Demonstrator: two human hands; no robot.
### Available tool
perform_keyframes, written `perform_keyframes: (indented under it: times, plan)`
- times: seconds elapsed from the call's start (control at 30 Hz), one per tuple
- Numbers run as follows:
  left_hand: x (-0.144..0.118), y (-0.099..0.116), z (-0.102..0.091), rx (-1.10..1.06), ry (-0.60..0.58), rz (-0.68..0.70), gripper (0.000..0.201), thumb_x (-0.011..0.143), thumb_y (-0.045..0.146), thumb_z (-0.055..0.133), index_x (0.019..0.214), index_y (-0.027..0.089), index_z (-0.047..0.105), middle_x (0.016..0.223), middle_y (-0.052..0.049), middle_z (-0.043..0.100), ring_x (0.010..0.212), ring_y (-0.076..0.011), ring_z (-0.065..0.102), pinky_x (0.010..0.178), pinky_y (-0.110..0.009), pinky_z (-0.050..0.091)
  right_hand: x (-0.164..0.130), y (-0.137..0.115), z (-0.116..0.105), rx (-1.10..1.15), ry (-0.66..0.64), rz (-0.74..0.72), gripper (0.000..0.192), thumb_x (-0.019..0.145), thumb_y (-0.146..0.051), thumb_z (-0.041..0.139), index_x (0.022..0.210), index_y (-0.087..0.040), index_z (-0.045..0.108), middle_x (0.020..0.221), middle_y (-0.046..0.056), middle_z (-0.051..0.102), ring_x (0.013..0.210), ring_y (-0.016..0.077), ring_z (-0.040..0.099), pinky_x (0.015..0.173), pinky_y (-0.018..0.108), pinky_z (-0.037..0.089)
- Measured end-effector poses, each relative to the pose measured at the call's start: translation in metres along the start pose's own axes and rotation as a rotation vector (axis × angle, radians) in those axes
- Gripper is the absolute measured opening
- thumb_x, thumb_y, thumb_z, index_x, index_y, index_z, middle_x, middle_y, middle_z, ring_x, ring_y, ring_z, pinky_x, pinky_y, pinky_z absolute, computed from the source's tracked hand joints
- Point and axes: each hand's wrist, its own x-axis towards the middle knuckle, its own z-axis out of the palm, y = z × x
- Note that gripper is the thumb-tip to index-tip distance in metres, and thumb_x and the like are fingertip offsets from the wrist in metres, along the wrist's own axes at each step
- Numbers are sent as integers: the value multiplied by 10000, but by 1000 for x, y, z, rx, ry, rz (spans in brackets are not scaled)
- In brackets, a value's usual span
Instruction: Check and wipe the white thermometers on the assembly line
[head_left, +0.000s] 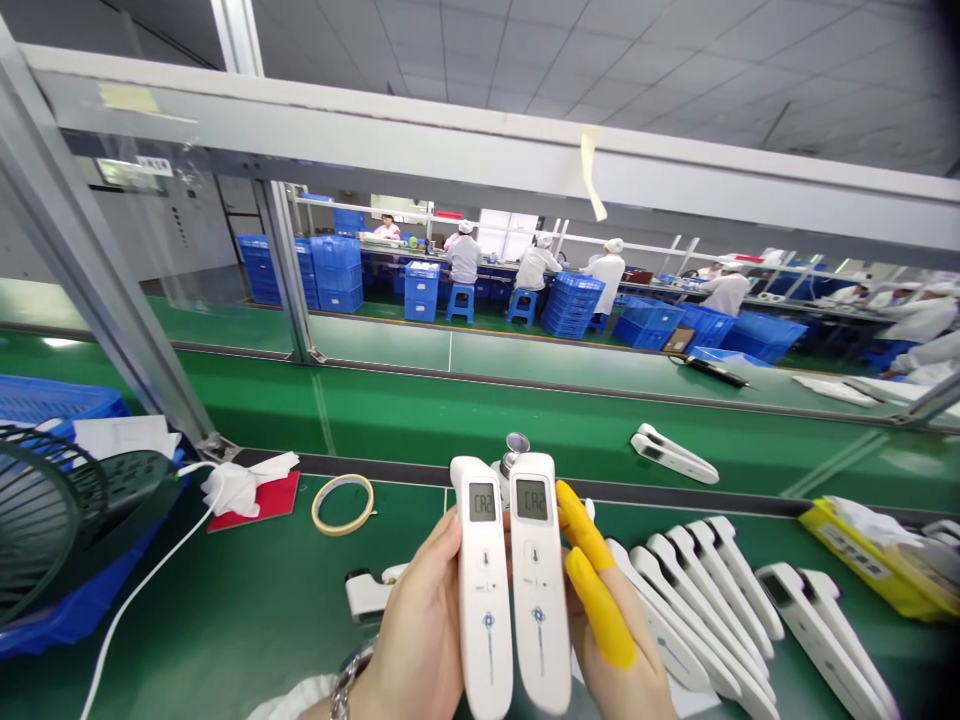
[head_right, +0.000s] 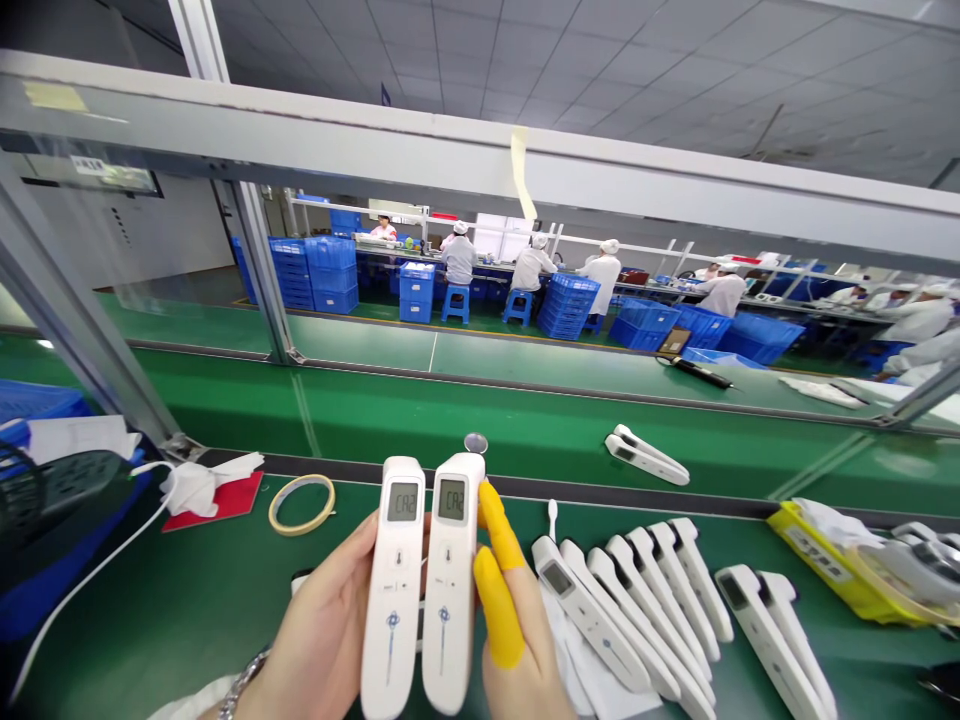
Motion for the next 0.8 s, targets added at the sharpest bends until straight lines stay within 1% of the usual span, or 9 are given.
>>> perform_keyframes:
  times: [0.13,0.3,0.43,0.53,0.6,0.67,0.73,0.8]
  plan:
    - [2,-1,-1,-22,7,24,317,881,327,438,1142,208,573,1072,-57,642,1053,-263,545,920,-385,396,0,5,1,-8,78,79,473,849,-451,492,1305,-360,402,1176,30,599,1022,295,574,786,434,508]
    - [1,-1,-1,4,-44,46,322,877,327,456,1158,221,571,1095,-44,629,1071,-251,533,919,-351,394,4,0,7,-29,81,30,494,870,-427,465,1342,-344,344,1208,28,580,1067,284,552,794,408,507]
    - [0,-2,-2,-16,-82,60,331,892,307,429,1185,214,550,1120,-53,615,1087,-249,521,908,-344,400,6,-2,8,-54,76,0,475,880,-416,452,1337,-340,352,1177,35,595,1029,273,574,758,381,518]
    - [2,-3,-3,-19,-88,74,337,898,285,429,1221,236,514,1159,-42,594,1110,-233,505,910,-323,399,8,-5,12,-73,41,-19,445,888,-398,437,1322,-321,378,1090,49,630,973,262,594,706,354,528]
    - [3,-4,-5,3,-97,76,378,889,256,460,1266,260,459,1176,-37,586,1118,-224,502,913,-315,395,8,-7,15,-100,-17,-64,411,895,-369,429,1301,-310,402,988,53,644,895,243,611,681,336,529]
    - [4,-6,-8,40,-119,54,456,874,232,495,1314,275,388,1179,-45,586,1118,-225,507,915,-321,393,9,-10,18,-144,-78,-146,374,899,-333,425,1272,-307,424,938,54,619,842,223,608,681,328,527]
    - [4,-7,-10,81,-164,22,521,867,235,512,1350,276,323,1182,-65,584,1120,-236,510,910,-335,398,9,-11,21,-195,-119,-220,360,894,-306,427,1254,-305,424,931,58,571,770,200,599,638,312,524]
    - [3,-9,-9,112,-196,6,567,866,260,521,1374,286,270,1221,-68,561,1148,-233,488,912,-325,395,7,-11,24,-249,-103,-242,387,876,-301,454,1260,-299,404,946,63,515,677,172,574,558,292,512]
